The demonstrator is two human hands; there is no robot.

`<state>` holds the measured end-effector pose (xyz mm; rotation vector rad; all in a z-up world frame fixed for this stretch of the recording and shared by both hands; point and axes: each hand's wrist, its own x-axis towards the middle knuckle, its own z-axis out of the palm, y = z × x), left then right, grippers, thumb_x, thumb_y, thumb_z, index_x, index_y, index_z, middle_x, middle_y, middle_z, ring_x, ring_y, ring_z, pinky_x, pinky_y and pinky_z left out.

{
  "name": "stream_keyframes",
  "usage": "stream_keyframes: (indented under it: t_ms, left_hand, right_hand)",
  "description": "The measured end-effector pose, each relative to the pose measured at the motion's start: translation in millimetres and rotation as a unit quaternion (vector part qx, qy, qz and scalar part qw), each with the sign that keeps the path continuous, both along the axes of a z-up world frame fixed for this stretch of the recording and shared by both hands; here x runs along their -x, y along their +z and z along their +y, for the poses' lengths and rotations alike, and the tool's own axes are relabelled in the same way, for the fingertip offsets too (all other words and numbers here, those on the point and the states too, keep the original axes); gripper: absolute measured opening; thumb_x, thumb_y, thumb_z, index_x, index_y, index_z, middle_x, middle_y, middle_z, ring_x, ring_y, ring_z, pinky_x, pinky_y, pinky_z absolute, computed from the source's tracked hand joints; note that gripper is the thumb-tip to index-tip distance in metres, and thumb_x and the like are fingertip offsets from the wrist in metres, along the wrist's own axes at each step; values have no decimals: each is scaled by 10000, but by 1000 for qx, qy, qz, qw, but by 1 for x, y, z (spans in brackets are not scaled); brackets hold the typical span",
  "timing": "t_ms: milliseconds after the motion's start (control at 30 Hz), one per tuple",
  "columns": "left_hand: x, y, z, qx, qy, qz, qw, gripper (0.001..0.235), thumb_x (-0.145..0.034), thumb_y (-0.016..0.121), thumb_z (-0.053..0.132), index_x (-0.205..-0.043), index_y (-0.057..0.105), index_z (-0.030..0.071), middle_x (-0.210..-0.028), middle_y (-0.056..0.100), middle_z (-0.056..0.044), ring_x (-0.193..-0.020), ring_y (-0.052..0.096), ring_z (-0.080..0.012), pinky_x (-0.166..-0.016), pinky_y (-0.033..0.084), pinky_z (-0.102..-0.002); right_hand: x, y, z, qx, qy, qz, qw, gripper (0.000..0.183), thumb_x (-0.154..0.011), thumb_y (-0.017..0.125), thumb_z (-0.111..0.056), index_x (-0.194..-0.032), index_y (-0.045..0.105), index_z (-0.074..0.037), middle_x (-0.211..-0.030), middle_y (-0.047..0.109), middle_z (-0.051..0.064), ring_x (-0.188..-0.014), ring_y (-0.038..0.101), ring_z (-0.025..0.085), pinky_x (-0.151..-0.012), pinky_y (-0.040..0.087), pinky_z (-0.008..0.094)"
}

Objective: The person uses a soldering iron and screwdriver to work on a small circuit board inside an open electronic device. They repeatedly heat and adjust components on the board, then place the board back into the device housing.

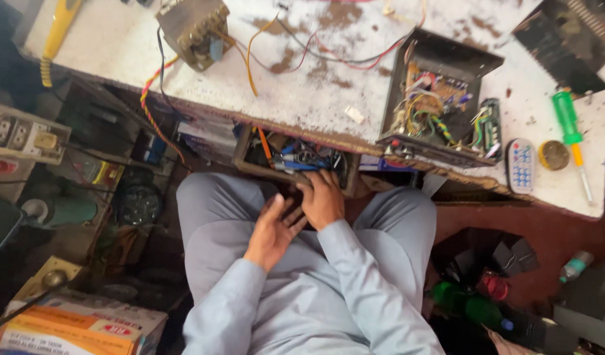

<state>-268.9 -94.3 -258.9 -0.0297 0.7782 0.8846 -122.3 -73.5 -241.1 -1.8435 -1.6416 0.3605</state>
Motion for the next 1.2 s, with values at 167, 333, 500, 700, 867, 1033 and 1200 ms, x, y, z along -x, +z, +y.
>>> stream_keyframes:
  t_ms: [167, 333, 500, 700, 867, 1033, 1200]
  left_hand:
    - [-4, -32, -13, -9, 51, -130, 990, 499, -970, 655, 526, -1282, 584, 143, -1226, 646, -46, -1102, 611, -274, -1011, 474, -509]
    - [0, -48, -29, -30, 47, -118, 991, 592, -921, 642, 586, -1266, 598, 107, -1198, 686, -49, -1113, 630, -263, -1033, 480, -488]
    - [-5, -57, -26, -4, 51, -105, 993, 656, -889, 663, 633, -1292, 603, 118, -1210, 676, -52, -1126, 618, -254, -1019, 468, -492]
    - [-12, -53, -15, 25, 12, -43, 999, 865, -747, 694, 710, -1374, 539, 135, -1312, 642, -67, -1246, 576, -281, -1104, 394, -569]
    - [-14, -43, -12, 35, 9, -40, 999, 1016, -706, 674, 765, -1471, 468, 130, -1443, 571, -94, -1356, 506, -311, -1148, 321, -614]
    - [-11, -33, -13, 17, 7, -75, 997, 1057, -707, 682, 760, -1513, 408, 134, -1497, 516, -102, -1389, 471, -323, -1168, 308, -621]
    - [-7, -30, -15, 7, 12, -84, 996, 1047, -716, 702, 733, -1512, 400, 122, -1508, 509, -103, -1396, 471, -321, -1177, 308, -629]
  right_hand:
    - [15, 15, -56, 16, 12, 18, 1000, 192, -899, 695, -173, -1069, 730, -91, -965, 666, 103, -947, 585, 363, -845, 498, 457]
    - [20, 10, -69, 19, 26, 10, 999, 239, -912, 698, -163, -1129, 734, -71, -1005, 668, 112, -969, 579, 366, -858, 497, 454]
    - [13, 12, -84, -40, 63, 39, 996, 269, -949, 667, -93, -1201, 685, -1, -1212, 662, 167, -1085, 624, 370, -937, 526, 435]
    - [-19, 16, -99, -67, -78, 68, 992, 147, -974, 651, -52, -1096, 731, -35, -1131, 705, 126, -1016, 708, 307, -850, 577, 370]
    - [-58, -2, -53, -70, -178, 81, 978, 182, -912, 760, -99, -1090, 756, -62, -994, 666, 110, -822, 668, 262, -757, 547, 370]
    - [-61, -26, -18, -87, -191, 42, 977, 573, -793, 859, -150, -1319, 665, -35, -1030, 544, 133, -930, 570, 262, -838, 500, 384]
    - [-79, -33, -13, -68, -142, -11, 987, 659, -767, 918, -141, -1377, 670, -120, -1035, 510, 134, -922, 544, 240, -806, 514, 345]
